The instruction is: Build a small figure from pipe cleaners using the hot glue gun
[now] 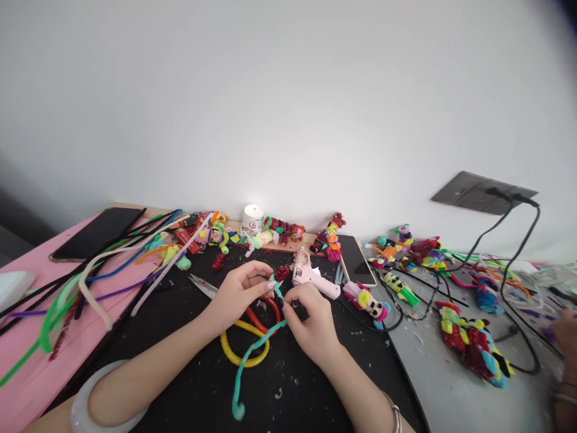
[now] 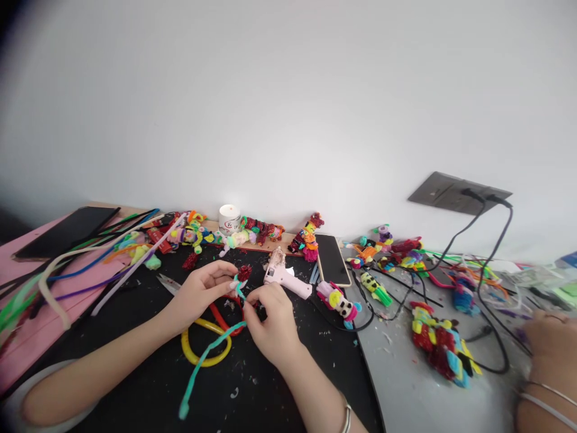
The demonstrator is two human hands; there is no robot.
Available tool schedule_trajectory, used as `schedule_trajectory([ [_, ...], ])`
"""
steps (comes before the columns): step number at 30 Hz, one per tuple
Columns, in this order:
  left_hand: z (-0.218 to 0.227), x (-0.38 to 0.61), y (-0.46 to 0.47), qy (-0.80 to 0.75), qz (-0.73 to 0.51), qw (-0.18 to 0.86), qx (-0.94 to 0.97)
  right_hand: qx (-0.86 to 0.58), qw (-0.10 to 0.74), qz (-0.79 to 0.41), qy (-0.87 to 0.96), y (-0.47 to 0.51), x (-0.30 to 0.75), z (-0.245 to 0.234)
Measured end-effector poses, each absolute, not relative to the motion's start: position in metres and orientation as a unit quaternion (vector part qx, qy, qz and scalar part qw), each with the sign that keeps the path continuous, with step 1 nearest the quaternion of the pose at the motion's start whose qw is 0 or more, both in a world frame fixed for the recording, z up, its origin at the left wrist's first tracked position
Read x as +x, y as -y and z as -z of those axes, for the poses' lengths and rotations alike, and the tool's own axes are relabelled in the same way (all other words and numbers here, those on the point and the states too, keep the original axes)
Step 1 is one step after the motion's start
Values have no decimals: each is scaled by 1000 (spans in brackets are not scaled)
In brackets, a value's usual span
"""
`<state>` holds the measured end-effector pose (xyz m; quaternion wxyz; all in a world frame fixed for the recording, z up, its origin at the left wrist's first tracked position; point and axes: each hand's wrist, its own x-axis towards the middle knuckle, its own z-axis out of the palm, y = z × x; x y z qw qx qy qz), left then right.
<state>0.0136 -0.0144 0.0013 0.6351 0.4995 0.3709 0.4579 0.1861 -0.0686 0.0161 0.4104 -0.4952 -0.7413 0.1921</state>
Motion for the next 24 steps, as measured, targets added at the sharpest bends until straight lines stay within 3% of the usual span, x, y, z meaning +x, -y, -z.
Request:
schedule_trajectory([
  [7,1,13,16,-343,-445,679,473,-531,426,-339,649,63,192,-7],
  [24,-5,12,17,-281,-387,789,385,-511,505,-412,560,54,200,-5],
])
